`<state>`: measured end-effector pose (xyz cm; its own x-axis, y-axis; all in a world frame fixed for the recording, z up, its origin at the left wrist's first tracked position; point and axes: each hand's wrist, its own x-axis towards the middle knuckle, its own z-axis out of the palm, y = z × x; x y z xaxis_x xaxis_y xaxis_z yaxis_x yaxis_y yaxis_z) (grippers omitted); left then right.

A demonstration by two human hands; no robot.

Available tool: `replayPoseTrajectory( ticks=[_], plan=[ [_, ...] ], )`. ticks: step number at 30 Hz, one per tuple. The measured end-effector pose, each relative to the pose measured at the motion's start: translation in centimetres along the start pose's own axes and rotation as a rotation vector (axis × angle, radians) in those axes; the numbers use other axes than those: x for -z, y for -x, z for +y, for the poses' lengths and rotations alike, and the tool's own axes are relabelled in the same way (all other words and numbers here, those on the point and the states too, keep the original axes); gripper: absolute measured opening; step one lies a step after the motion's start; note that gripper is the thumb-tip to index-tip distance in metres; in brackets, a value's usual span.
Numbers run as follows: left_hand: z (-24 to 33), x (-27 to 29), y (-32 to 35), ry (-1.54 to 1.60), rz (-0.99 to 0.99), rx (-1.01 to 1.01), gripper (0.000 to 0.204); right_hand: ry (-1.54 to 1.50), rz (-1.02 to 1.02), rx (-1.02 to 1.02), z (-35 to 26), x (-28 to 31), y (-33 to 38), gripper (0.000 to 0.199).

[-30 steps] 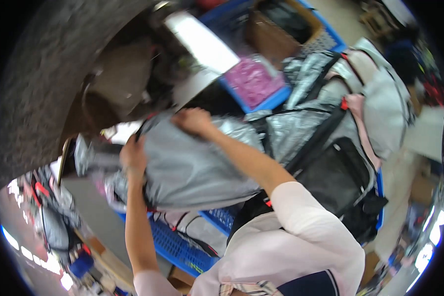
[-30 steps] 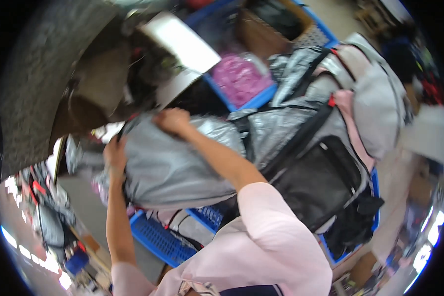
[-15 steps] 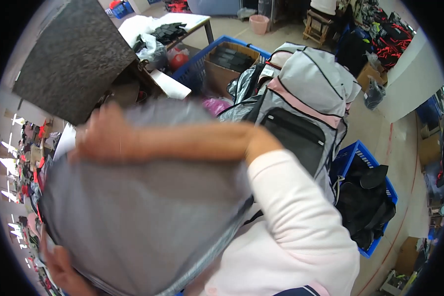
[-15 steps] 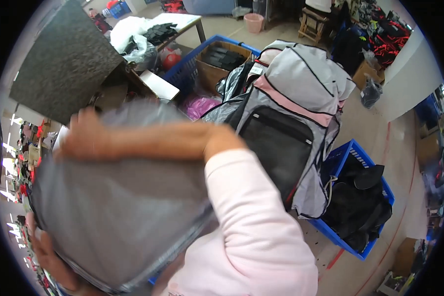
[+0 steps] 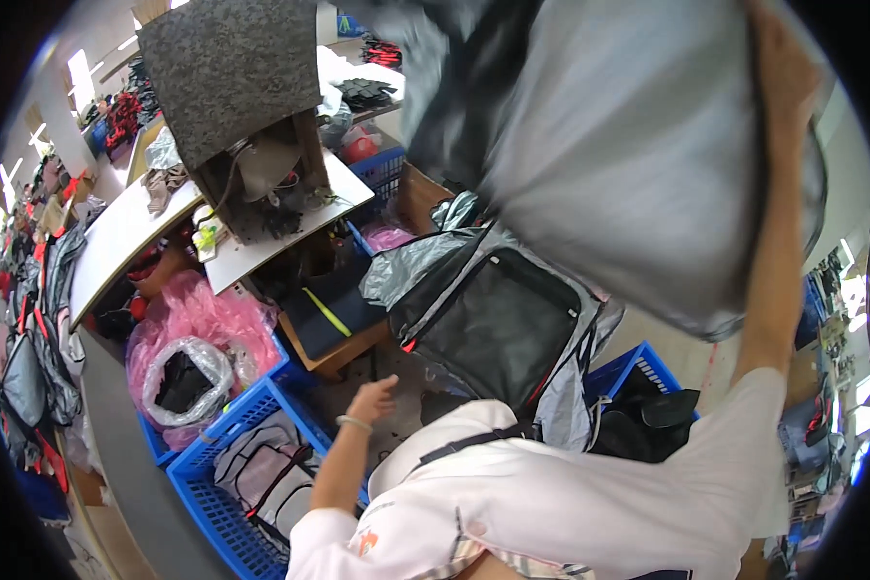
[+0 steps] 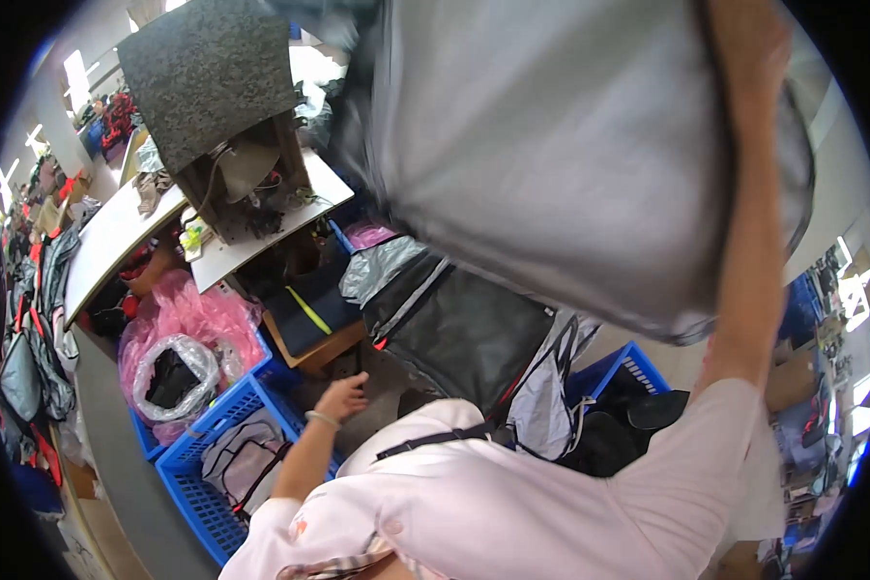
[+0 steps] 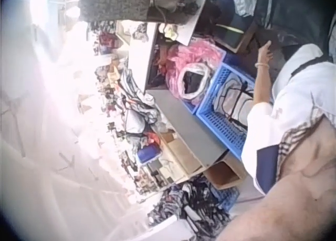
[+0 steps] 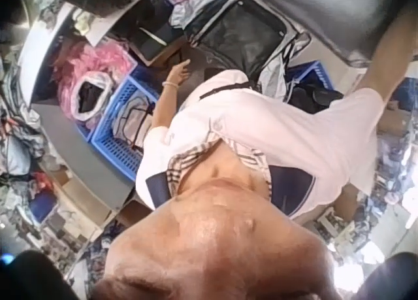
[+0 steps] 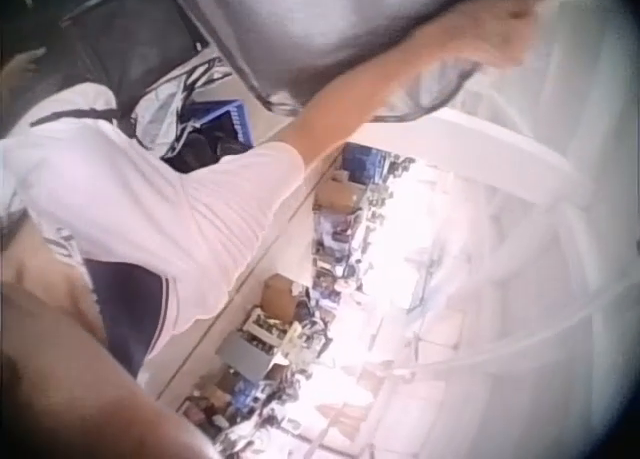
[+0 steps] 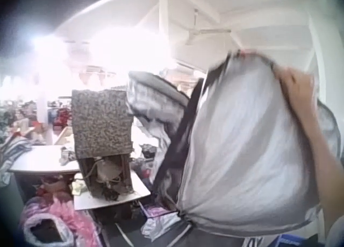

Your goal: Inspecting and organizing manufactured storage bags in a workshop environment.

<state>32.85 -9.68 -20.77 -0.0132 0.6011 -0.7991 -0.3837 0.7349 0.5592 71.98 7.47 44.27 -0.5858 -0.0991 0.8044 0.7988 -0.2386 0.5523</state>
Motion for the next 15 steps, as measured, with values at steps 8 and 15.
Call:
replayPoseTrajectory(
  ticks=[8,15],
  plan=[
    [-3.2,-15.7,-9.9,0.329,-0.472,0.010,0.093,-0.785,-1.008,-0.171,-32.0,7.1,34.7,0.038],
    [6.0,-29.1,-11.4,0.424,-0.456,-0.116,0.088,-1.058,-1.635,-0.004,-32.4,-3.1,41.2,0.047]
  ],
)
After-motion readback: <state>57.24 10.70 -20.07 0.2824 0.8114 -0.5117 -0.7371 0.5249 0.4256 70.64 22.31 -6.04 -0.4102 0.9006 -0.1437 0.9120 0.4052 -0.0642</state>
